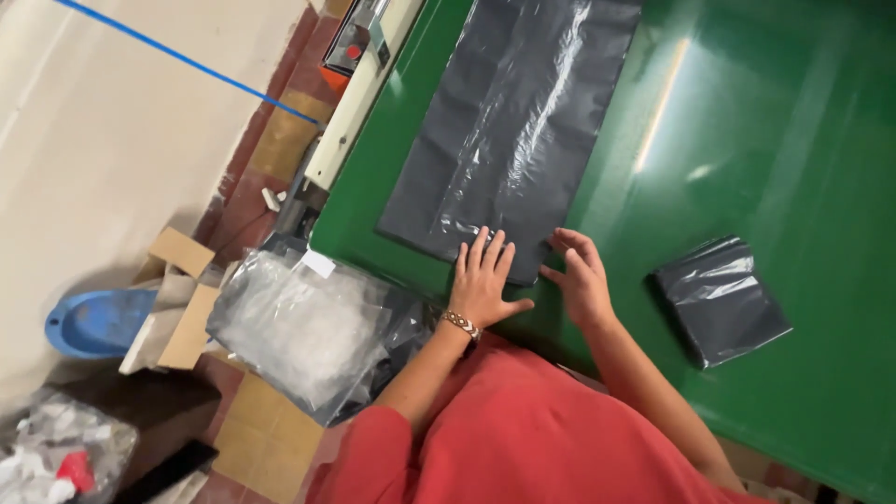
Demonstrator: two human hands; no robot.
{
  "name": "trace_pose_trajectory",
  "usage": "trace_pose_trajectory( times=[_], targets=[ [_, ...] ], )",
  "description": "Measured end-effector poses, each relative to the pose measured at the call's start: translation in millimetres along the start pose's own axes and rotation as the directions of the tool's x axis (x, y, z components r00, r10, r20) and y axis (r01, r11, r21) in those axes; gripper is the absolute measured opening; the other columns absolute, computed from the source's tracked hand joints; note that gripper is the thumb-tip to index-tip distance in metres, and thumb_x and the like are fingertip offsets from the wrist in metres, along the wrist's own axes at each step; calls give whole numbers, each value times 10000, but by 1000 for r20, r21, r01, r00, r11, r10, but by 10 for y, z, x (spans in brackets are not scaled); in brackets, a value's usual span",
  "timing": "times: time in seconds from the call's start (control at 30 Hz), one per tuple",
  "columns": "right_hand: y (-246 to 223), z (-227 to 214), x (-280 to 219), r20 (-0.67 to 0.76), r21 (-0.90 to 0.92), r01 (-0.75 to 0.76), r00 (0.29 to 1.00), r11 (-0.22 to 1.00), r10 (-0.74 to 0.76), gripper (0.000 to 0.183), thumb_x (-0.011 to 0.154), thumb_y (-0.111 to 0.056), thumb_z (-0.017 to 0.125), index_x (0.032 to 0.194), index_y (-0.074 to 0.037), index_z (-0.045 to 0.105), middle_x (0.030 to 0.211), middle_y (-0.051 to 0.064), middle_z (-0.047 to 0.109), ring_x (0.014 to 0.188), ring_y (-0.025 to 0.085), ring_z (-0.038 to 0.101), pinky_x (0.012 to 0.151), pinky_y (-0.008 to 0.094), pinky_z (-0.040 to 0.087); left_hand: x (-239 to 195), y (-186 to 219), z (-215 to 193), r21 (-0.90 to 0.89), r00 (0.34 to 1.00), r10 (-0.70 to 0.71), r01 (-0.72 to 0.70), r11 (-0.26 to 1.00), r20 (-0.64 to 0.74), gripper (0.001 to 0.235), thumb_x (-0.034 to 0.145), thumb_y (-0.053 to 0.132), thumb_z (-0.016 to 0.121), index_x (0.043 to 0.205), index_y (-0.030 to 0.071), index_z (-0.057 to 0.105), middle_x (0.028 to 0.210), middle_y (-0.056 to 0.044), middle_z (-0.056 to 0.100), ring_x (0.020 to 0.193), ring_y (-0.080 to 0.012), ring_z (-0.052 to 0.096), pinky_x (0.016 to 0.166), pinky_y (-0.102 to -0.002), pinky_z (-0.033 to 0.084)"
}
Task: Folding black plastic bags and placing them into clear plastic sleeves for final packaging.
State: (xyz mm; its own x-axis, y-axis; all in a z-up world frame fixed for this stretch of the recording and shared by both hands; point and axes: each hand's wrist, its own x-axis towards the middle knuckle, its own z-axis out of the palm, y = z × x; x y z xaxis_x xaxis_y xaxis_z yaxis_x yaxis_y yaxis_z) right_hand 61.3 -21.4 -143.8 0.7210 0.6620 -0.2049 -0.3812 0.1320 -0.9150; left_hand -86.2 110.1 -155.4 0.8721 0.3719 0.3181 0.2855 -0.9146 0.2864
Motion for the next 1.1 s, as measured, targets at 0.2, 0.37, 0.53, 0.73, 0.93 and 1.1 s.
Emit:
trace_pose_trajectory(
  times=[0.2,0.37,0.53,0.73,0.93,1.1],
  targets=[
    [-72,180,91,16,219,44,999,975,-49,452,889,-72,499,1341,-61,486,1398,83,531,1320,205,504,905,488,576,95,-107,244,53,984,-34,44,998,-176,610,825,649,597,1242,203,608,1361,-39,584,1372,-315,479,1014,-556,452],
    [-288,268,161,426,-771,584,769,253,-476,967,545,198,568,1481,-1,431,1442,194,452,1378,396,410,1107,556,394,289,-354,439,-8,970,-12,11,1000,-242,223,773,264,661,980,347,654,976,161,628,1098,-112,597,750,-328,524],
    [1,255,627,520,-760,649,639,33,-567,400,766,-238,800,1133,-167,658,1185,4,664,1272,282,569,1166,498,310,309,-511,263,-5,978,123,-125,992,-168,509,618,344,779,1103,313,629,1129,126,615,1189,-143,553,873,-374,500],
    [-330,219,424,481,-726,658,693,200,-537,103,819,-206,772,910,-222,726,986,-62,759,1101,207,700,1132,464,383,76,-1249,-495,144,993,60,-44,989,-106,376,743,124,692,1107,218,663,1153,28,643,1213,-223,572,971,-450,471],
    [-748,-7,-320,304,-681,330,940,654,-157,147,757,-223,787,876,-138,778,874,63,806,870,253,730,862,431,526,-156,-1479,-1366,-366,992,-31,75,928,125,246,775,154,757,965,310,737,931,117,743,965,-168,711,801,-328,559],
    [-704,-727,-183,56,-608,44,998,793,-12,354,593,4,904,917,11,760,815,173,732,768,247,661,743,453,534,695,-1333,-1677,-783,981,74,99,614,181,145,727,184,876,829,164,775,811,-47,791,815,-266,767,746,-349,587]
  ],
)
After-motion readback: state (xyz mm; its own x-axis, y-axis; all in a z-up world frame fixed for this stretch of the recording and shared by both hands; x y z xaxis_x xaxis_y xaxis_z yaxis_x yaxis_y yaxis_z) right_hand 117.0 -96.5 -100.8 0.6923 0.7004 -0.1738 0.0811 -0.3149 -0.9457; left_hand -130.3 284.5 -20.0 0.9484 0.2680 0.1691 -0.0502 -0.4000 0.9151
